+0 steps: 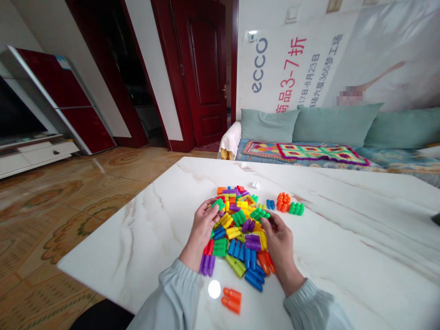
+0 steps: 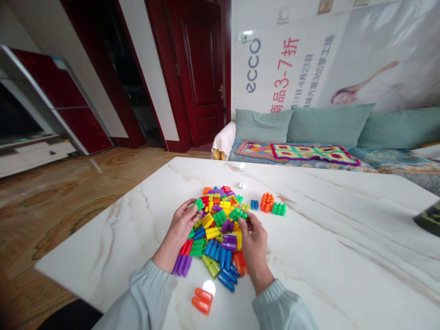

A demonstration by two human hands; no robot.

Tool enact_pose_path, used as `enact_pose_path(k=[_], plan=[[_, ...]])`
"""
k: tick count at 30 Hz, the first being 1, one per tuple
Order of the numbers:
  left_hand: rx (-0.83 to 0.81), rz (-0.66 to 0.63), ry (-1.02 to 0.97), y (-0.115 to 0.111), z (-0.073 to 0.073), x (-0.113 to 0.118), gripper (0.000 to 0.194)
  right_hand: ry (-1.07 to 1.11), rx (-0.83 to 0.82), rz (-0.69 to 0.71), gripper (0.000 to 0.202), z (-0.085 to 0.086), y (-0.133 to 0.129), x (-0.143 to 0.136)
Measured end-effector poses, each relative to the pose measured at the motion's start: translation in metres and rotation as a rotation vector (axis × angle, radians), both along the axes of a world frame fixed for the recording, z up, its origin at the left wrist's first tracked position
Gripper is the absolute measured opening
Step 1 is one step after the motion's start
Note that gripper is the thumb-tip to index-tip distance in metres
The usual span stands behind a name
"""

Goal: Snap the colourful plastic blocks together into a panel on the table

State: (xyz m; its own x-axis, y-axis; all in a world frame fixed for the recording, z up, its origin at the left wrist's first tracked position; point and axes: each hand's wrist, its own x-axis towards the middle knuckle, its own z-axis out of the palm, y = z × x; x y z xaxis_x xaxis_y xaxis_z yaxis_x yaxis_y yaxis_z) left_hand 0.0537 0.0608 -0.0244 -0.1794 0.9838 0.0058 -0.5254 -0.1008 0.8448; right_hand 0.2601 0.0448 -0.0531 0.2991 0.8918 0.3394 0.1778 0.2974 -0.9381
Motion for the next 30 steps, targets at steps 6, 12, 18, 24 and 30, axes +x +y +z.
enact_pose_path(k=[6, 12, 18, 24, 30], plan=[[0.007, -0.09, 0.002, -0.004, 0.0, 0.006, 0.041, 0.051, 0.02, -0.009, 0.034, 0.001, -0.002, 0.0], [0.054, -0.139, 0.051, -0.006, 0.001, 0.009, 0.038, 0.026, 0.049, -0.066, 0.037, 0.001, 0.004, 0.004], [0.036, -0.098, 0.038, -0.004, 0.003, 0.008, 0.039, -0.316, -0.098, -0.4, 0.033, 0.009, 0.017, 0.066], [0.038, -0.087, 0.03, -0.002, -0.003, 0.006, 0.037, -0.585, -0.261, -0.523, 0.035, -0.007, 0.027, 0.114], [0.048, -0.086, 0.024, -0.002, -0.003, 0.006, 0.035, -0.571, -0.251, -0.557, 0.036, -0.018, 0.034, 0.114]])
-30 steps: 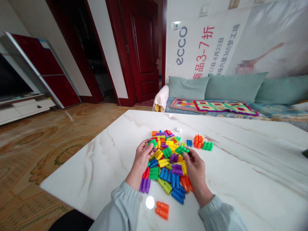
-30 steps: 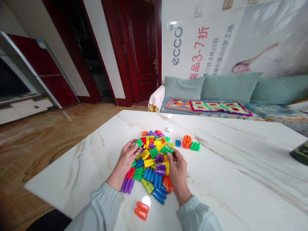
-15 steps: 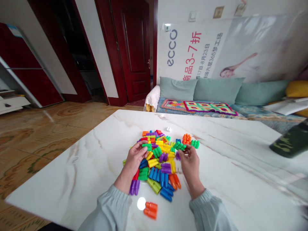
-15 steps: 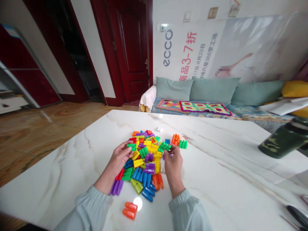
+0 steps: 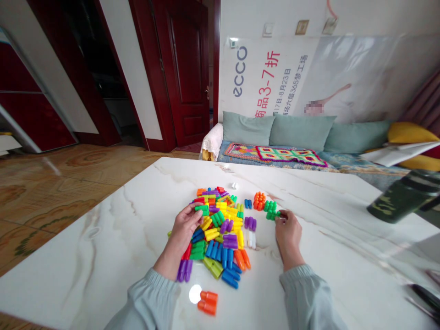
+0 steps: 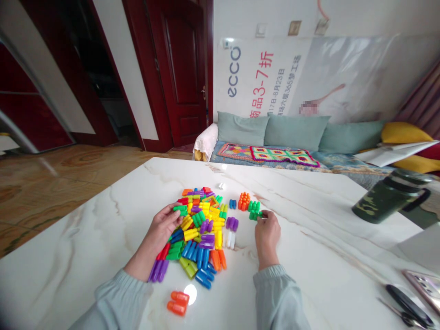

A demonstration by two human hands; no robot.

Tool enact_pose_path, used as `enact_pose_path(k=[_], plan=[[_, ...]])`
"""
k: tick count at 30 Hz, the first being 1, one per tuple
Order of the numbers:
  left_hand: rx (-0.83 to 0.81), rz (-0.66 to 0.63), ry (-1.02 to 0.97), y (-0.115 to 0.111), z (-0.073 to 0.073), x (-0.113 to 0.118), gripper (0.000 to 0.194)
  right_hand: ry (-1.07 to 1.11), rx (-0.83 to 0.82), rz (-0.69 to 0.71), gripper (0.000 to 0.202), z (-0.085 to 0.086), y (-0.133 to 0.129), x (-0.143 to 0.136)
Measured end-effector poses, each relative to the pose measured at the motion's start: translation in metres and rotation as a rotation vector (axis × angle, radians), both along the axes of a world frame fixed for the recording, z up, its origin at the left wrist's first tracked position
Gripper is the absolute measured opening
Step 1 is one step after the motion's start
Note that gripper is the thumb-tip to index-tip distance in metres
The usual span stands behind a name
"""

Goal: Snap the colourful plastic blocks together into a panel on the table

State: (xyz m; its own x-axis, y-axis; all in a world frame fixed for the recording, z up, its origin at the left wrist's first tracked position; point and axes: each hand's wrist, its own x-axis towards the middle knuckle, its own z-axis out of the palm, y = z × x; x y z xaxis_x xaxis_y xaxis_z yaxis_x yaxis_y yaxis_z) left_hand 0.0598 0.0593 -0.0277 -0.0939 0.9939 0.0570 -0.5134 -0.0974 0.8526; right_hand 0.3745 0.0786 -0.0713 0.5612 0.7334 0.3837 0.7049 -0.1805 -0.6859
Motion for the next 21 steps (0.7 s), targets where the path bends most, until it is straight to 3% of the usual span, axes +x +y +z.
enact_pose_path(k=[21], plan=[[-0.007, -0.015, 0.012, -0.002, 0.0, 0.001, 0.037, 0.067, 0.076, -0.017, 0.03, -0.001, 0.017, 0.006]])
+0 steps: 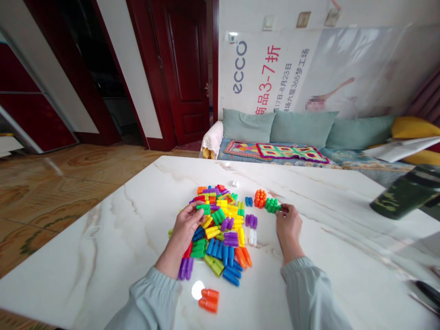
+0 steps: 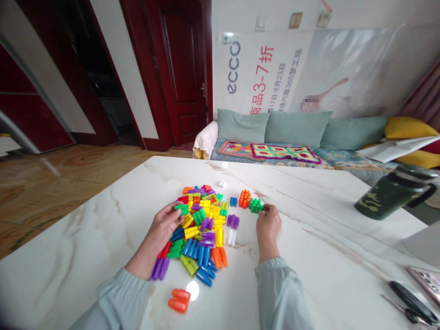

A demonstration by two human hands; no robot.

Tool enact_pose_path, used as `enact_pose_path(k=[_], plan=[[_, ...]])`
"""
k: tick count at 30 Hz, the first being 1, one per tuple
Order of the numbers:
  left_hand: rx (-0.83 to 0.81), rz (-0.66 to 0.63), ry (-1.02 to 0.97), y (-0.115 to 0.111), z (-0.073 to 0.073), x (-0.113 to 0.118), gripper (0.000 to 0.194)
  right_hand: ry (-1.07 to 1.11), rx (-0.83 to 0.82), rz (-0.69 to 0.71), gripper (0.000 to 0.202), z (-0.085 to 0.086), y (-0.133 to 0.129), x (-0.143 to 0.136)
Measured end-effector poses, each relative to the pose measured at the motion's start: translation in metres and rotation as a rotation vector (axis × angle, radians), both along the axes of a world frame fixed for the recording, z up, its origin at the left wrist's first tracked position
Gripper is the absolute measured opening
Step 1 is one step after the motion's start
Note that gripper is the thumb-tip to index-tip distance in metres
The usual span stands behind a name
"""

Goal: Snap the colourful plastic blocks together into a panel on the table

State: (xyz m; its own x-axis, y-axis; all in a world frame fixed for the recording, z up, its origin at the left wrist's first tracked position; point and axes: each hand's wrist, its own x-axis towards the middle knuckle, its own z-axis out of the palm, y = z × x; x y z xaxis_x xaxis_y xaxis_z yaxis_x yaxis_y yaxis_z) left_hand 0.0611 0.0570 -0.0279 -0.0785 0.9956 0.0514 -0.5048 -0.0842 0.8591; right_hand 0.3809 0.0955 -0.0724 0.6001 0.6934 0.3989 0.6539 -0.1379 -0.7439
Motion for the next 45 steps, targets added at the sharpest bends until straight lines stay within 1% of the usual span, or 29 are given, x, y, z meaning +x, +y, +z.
enact_pose_path(k=[2, 4, 6, 7, 8, 9, 11, 12, 13, 14, 16, 19, 21, 22, 24, 26, 27, 29, 31, 33, 35, 39, 40, 42, 45], plan=[[-0.003, 0.004, 0.007, -0.001, 0.001, 0.0, 0.038, 0.002, 0.003, 0.001, 0.03, 0.004, -0.002, -0.001], [0.001, 0.006, 0.013, -0.001, 0.003, 0.001, 0.038, -0.018, 0.056, -0.035, 0.03, 0.011, -0.009, -0.008], [0.012, -0.008, 0.034, -0.002, 0.004, 0.003, 0.039, -0.052, 0.196, -0.038, 0.028, 0.021, -0.021, -0.026], [0.016, -0.018, 0.055, -0.003, 0.004, 0.003, 0.039, -0.062, 0.286, 0.013, 0.025, 0.027, -0.028, -0.039], [0.021, -0.025, 0.079, -0.003, 0.004, 0.004, 0.04, -0.061, 0.364, 0.129, 0.023, 0.031, -0.036, -0.055], [0.021, -0.031, 0.109, -0.004, 0.003, 0.004, 0.04, -0.051, 0.403, 0.293, 0.021, 0.035, -0.045, -0.071], [0.025, -0.045, 0.18, -0.004, 0.001, 0.005, 0.039, -0.063, 0.387, 0.614, 0.022, 0.04, -0.059, -0.102], [0.036, -0.061, 0.22, -0.004, 0.001, 0.006, 0.038, -0.097, 0.359, 0.726, 0.026, 0.042, -0.064, -0.115], [0.055, -0.08, 0.267, -0.004, 0.0, 0.006, 0.035, -0.13, 0.333, 0.814, 0.031, 0.042, -0.068, -0.125], [0.083, -0.098, 0.323, -0.005, 0.0, 0.007, 0.033, -0.162, 0.315, 0.872, 0.033, 0.042, -0.07, -0.132], [0.161, -0.119, 0.447, -0.005, 0.0, 0.008, 0.026, -0.194, 0.308, 0.923, 0.031, 0.042, -0.07, -0.137], [0.251, -0.117, 0.561, -0.006, 0.002, 0.01, 0.019, -0.178, 0.319, 0.919, 0.018, 0.04, -0.066, -0.133], [0.231, -0.076, 0.547, -0.006, 0.001, 0.01, 0.019, -0.13, 0.32, 0.861, 0.014, 0.038, -0.064, -0.127], [0.208, -0.029, 0.529, -0.005, 0.001, 0.009, 0.02, -0.085, 0.317, 0.81, 0.014, 0.037, -0.064, -0.124], [0.188, 0.093, 0.532, -0.004, 0.0, 0.007, 0.02, 0.051, 0.31, 0.675, 0.018, 0.034, -0.062, -0.118], [0.239, 0.19, 0.624, -0.003, -0.001, 0.005, 0.017, 0.233, 0.302, 0.554, 0.027, 0.032, -0.058, -0.112], [0.29, 0.208, 0.695, -0.003, -0.001, 0.005, 0.017, 0.324, 0.293, 0.515, 0.032, 0.03, -0.055, -0.109], [0.414, 0.177, 0.86, -0.004, -0.003, 0.007, 0.03, 0.471, 0.27, 0.469, 0.042, 0.027, -0.051, -0.104], [0.526, 0.1, 1.015, -0.004, -0.005, 0.01, 0.05, 0.54, 0.226, 0.482, 0.042, 0.025, -0.047, -0.101], [0.579, 0.044, 1.142, -0.005, -0.008, 0.013, 0.06, 0.542, 0.19, 0.518, 0.037, 0.021, -0.045, -0.1], [0.575, 0.043, 1.229, -0.004, -0.01, 0.014, 0.062, 0.491, 0.164, 0.551, 0.034, 0.018, -0.044, -0.1], [0.511, 0.098, 1.325, -0.002, -0.013, 0.013, 0.06, 0.274, 0.11, 0.52, 0.035, 0.012, -0.042, -0.103], [0.5, 0.099, 1.346, -0.002, -0.013, 0.013, 0.06, 0.249, 0.103, 0.512, 0.037, 0.012, -0.042, -0.104], [0.487, 0.086, 1.385, -0.002, -0.014, 0.014, 0.061, 0.277, 0.118, 0.538, 0.042, 0.013, -0.042, -0.107], [0.472, 0.09, 1.39, -0.001, -0.016, 0.015, 0.057, 0.375, 0.154, 0.683, 0.047, 0.017, -0.045, -0.113]])
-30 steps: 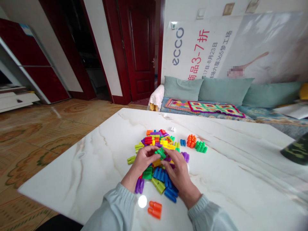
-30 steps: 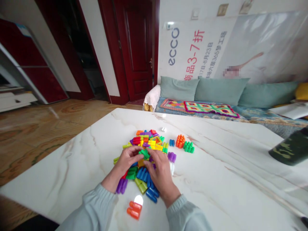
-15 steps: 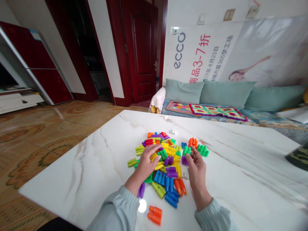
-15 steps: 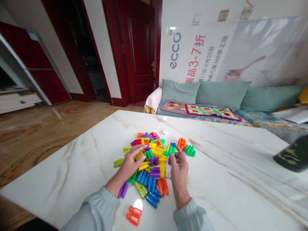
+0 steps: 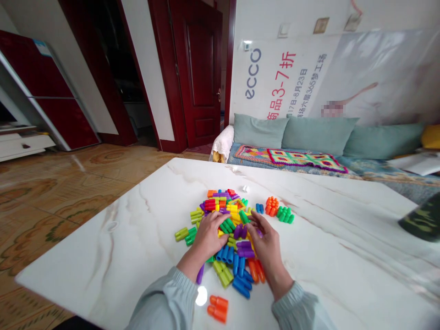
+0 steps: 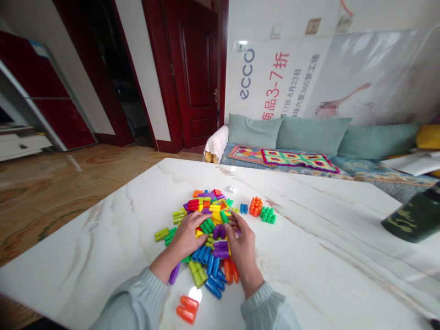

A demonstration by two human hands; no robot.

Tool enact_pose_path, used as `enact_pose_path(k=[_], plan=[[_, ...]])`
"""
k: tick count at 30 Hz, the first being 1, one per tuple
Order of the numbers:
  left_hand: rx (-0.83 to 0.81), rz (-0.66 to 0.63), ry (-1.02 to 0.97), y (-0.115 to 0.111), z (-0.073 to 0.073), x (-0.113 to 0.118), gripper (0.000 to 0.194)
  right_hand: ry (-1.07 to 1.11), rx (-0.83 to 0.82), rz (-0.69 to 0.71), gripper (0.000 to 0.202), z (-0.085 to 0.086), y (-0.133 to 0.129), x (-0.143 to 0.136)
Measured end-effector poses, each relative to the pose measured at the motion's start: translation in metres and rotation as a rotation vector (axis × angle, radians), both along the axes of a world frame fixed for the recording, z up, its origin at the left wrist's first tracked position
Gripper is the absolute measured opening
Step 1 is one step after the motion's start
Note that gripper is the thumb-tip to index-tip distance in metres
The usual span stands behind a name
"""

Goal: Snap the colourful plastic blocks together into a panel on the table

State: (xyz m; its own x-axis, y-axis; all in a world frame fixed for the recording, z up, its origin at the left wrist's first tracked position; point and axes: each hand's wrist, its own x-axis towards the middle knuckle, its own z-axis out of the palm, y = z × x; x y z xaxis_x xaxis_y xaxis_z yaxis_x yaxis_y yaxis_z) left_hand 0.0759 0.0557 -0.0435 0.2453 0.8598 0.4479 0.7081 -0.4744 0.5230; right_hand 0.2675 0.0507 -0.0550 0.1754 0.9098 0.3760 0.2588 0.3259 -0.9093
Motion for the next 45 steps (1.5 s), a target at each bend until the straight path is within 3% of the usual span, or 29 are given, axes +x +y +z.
enact_pose_path(k=[4, 8, 12, 14, 17, 21, 26, 32, 34, 37, 40, 42, 45], plan=[[0.044, 0.07, -0.174, 0.001, 0.001, 0.0, 0.041, 0.001, 0.03, 0.153, 0.041, 0.003, -0.005, -0.004], [0.049, 0.076, -0.575, -0.002, 0.009, -0.003, 0.026, -0.069, 0.052, 0.167, 0.035, 0.003, -0.006, -0.002], [-0.322, -0.116, -1.138, -0.009, 0.019, -0.002, 0.037, -0.163, 0.165, 0.144, 0.03, 0.006, -0.009, -0.001], [-0.495, -0.202, -1.283, -0.012, 0.022, -0.002, 0.042, -0.183, 0.237, 0.143, 0.032, 0.01, -0.013, -0.003], [-0.642, -0.305, -1.285, -0.014, 0.023, -0.001, 0.043, -0.195, 0.325, 0.229, 0.042, 0.017, -0.019, -0.007], [-0.672, -0.388, -1.22, -0.013, 0.019, 0.002, 0.041, -0.18, 0.384, 0.309, 0.045, 0.023, -0.024, -0.012], [-0.668, -0.346, -1.148, -0.011, 0.015, 0.009, 0.04, -0.145, 0.38, 0.225, 0.034, 0.025, -0.024, -0.012], [-0.658, -0.273, -1.073, -0.011, 0.018, 0.018, 0.038, -0.035, 0.254, 0.071, 0.017, 0.024, -0.019, -0.011], [-0.613, -0.266, -1.091, -0.011, 0.019, 0.019, 0.037, -0.033, 0.229, -0.018, 0.017, 0.025, -0.013, 0.003], [-0.525, -0.248, -1.143, -0.011, 0.019, 0.02, 0.034, -0.068, 0.163, -0.278, 0.024, 0.028, -0.003, 0.042], [-0.518, -0.25, -1.151, -0.011, 0.02, 0.019, 0.031, -0.229, -0.037, -0.545, 0.029, 0.026, 0.004, 0.088], [-0.525, -0.259, -1.145, -0.011, 0.021, 0.019, 0.03, -0.327, -0.179, -0.614, 0.026, 0.02, 0.007, 0.108], [-0.543, -0.266, -1.135, -0.012, 0.022, 0.019, 0.028, -0.407, -0.285, -0.609, 0.024, 0.007, 0.011, 0.119]])
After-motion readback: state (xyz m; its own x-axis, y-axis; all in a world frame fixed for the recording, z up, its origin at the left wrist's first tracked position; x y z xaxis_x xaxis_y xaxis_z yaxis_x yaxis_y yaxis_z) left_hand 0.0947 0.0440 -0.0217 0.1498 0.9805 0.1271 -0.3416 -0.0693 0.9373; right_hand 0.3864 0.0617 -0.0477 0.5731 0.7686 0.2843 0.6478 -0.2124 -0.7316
